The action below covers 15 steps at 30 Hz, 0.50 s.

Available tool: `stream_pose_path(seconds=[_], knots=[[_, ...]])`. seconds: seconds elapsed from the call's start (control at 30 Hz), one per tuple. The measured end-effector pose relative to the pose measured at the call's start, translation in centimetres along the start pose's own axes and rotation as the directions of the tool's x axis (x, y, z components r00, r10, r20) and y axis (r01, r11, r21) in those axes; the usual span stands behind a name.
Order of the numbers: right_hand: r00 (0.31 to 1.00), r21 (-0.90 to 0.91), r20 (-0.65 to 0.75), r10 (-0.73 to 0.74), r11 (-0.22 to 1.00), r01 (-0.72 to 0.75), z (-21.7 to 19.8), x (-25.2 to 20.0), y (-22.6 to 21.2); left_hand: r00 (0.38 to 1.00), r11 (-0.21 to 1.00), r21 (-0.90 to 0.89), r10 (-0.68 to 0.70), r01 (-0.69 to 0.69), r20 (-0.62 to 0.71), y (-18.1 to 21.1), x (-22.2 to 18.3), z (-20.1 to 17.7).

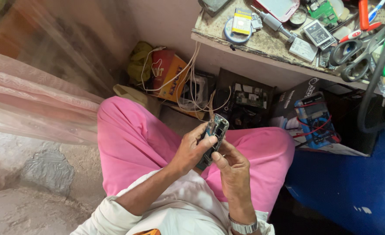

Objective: The person disassembles a white Samsung smartphone, removes the motherboard, and uses scissors to trim a ribbon cable. They then reassemble the phone, insert the battery, and power it on to verify functionality.

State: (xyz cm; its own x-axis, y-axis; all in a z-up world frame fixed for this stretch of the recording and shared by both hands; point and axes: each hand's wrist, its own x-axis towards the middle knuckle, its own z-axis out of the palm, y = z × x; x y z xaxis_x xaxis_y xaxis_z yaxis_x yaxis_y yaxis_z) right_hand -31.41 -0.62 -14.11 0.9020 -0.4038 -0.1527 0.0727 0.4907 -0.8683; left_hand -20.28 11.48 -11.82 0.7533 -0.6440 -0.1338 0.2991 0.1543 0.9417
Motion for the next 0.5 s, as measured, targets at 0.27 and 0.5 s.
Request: stream_pose_path(seconds=[0.27, 0.5], knots=[[0.960, -0.448, -0.105, -0.259, 0.874, 0.187, 2.6, 0.3, -1.6, 1.000, 0.996, 0.086, 0.005, -0.006, 0.008, -0.1, 0.1, 0.3], [0.852, -0.862, -0.084, -0.517, 0.466, 0.198, 4.4, 0.4, -3.2, 0.956, 0.835, -0.516, -0.038, 0.191, 0.292, -0.3, -0.3, 0.8]])
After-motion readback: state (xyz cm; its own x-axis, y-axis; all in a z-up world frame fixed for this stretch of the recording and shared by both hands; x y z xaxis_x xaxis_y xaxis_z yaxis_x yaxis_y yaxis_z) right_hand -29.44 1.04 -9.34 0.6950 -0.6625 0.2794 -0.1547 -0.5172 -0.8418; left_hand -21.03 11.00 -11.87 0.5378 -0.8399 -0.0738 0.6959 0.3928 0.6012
